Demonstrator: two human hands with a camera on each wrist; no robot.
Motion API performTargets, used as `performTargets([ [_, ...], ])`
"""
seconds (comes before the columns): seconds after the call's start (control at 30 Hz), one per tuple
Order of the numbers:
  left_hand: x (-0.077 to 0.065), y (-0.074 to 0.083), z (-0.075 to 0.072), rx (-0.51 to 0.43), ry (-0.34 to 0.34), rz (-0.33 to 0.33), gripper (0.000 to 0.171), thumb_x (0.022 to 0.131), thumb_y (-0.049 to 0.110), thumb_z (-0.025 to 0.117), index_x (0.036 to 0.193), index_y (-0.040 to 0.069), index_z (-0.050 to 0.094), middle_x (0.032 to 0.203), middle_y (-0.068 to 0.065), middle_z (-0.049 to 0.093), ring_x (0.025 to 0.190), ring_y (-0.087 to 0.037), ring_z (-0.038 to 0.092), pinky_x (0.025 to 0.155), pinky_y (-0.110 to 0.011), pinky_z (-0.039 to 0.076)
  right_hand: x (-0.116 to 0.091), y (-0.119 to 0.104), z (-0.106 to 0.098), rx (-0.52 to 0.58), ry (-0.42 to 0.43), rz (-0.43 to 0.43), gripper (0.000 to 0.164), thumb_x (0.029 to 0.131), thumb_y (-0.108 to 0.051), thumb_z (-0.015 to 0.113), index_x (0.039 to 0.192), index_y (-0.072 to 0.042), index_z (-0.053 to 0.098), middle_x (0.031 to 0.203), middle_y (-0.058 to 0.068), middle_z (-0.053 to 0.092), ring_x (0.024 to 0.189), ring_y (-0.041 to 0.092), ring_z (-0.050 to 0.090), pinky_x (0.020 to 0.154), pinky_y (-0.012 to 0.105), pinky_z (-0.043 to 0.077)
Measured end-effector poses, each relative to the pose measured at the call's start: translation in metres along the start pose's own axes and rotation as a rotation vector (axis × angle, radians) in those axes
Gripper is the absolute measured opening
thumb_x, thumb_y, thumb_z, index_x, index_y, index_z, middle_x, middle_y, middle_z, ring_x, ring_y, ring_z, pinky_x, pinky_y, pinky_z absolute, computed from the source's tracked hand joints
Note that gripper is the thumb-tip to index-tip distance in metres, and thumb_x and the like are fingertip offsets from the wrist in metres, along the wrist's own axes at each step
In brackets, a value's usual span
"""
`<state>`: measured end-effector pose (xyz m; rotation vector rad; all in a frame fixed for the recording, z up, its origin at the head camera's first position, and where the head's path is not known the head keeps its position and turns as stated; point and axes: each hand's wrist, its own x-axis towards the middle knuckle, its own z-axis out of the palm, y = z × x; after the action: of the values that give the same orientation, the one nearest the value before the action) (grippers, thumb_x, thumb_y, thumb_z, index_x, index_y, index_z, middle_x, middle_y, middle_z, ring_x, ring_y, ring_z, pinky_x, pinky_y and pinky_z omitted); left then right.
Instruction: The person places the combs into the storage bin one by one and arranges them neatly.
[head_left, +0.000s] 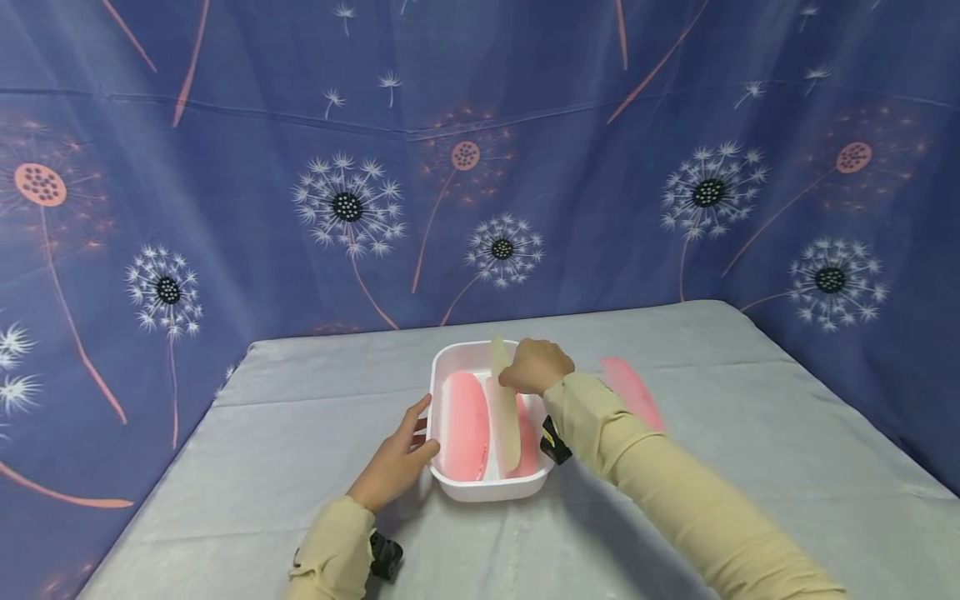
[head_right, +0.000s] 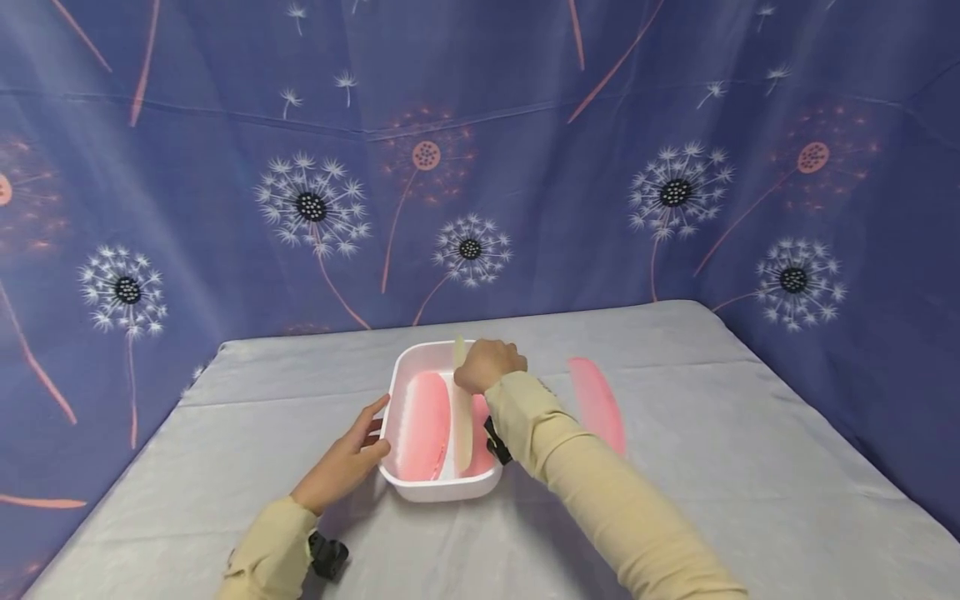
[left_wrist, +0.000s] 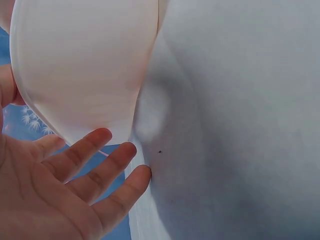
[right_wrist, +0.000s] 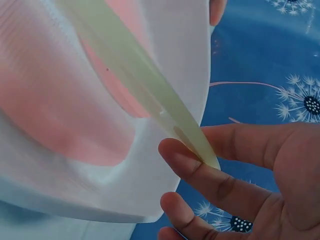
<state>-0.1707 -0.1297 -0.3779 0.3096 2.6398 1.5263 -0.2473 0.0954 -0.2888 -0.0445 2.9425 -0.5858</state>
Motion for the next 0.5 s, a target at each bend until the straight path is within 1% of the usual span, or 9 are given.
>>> performTargets([
  [0.07,0.0007,0.0008,0.0009,-0.001,-0.003,-0.001,0.072,0.094,0.016,0.053,0.161,0.008,0.027,0.145,-0.028,0.05,0.127,-0.041,0.055,0.107,-0.059,0.041,0.0001,0.0015,0.0005,-0.016,0.007,-0.004,0.021,0.084,-0.024,0.065,0.066,-0.013,0.062,0.082,0.007,0.063,0.089,0.03,0.059,0.068,0.039,0.046],
  [0.17,0.0009,0.0022,0.0016,-0.003,-0.006,-0.002,0.072,0.094,0.017,0.053,0.161,0.008,0.027,0.145,-0.028,0.05,0.127,-0.041,0.054,0.107,-0.059,0.041,-0.0026,0.0014,0.0005,-0.039,0.006,-0.015,0.021,0.084,-0.025,0.065,0.068,-0.012,0.068,0.087,0.008,0.065,0.102,0.035,0.059,0.078,0.045,0.049],
  [0.33,0.0015,0.0031,0.0017,0.003,-0.003,0.006,0.072,0.094,0.016,0.053,0.16,0.007,0.027,0.145,-0.028,0.05,0.127,-0.041,0.055,0.107,-0.059,0.041,-0.009,-0.0028,0.0025,-0.066,0.0,-0.052,0.021,0.082,-0.023,0.063,0.065,-0.013,0.069,0.088,0.008,0.067,0.106,0.037,0.057,0.087,0.048,0.049],
  [0.5,0.002,0.0031,0.0017,0.014,0.004,0.012,0.072,0.093,0.016,0.053,0.16,0.007,0.028,0.144,-0.028,0.051,0.126,-0.041,0.055,0.107,-0.059,0.041,-0.0081,-0.0077,0.0088,-0.096,0.001,-0.072,0.019,0.082,-0.02,0.061,0.065,-0.013,0.066,0.089,0.009,0.067,0.105,0.037,0.057,0.089,0.049,0.048],
])
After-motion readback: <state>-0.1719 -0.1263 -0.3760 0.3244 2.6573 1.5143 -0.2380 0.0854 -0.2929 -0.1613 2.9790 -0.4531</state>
